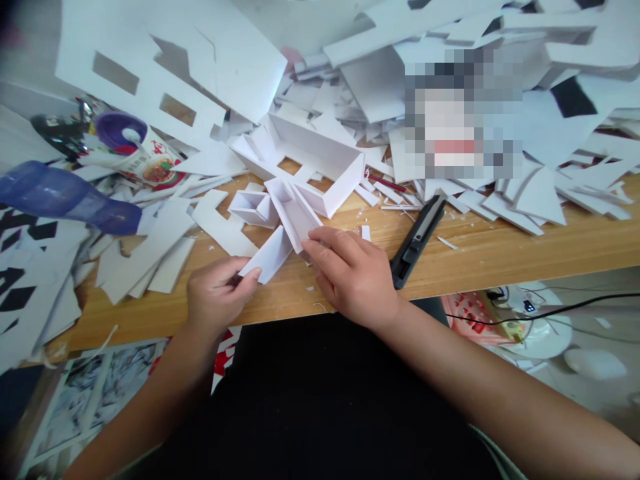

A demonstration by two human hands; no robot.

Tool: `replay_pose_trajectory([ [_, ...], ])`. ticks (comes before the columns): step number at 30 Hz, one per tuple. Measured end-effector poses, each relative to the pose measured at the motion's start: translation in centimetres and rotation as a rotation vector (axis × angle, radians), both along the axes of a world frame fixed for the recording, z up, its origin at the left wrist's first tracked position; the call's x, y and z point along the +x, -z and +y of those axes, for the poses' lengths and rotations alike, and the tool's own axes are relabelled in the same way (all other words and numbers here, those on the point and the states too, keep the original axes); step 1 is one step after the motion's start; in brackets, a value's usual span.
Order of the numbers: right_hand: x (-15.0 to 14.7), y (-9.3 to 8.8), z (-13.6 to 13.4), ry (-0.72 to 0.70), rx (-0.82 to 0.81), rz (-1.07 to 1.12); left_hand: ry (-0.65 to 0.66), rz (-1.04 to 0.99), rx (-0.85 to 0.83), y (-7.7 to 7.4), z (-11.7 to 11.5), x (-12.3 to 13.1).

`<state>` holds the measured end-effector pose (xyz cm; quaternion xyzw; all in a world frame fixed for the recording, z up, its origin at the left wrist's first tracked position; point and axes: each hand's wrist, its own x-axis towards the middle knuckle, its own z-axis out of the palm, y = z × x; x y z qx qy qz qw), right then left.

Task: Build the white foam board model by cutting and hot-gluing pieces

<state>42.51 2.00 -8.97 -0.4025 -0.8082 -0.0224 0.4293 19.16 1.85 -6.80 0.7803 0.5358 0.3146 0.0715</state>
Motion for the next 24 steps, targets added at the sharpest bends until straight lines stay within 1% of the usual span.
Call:
replay_pose_trajectory([
  [13,-0.1,-0.1,0.0,-0.004,0.013,0.005,0.045,-0.022,0.007,0.0,0.1,-0.1],
  [18,0.0,0.1,0.2,-0.004,-0.002,0.014,0.027,-0.015,-0.007,0.1,0.1,-0.1],
  [21,-0.4,-0.3,-0.2,-0.011,-0.011,0.015,0.019,-0.027,0.004,0.2,0.1,-0.1],
  [24,-0.3,-1.0,-0.9,-0.031,-0.017,0.078,0.038,-0.034,0.035,0.2,0.1,-0.1],
])
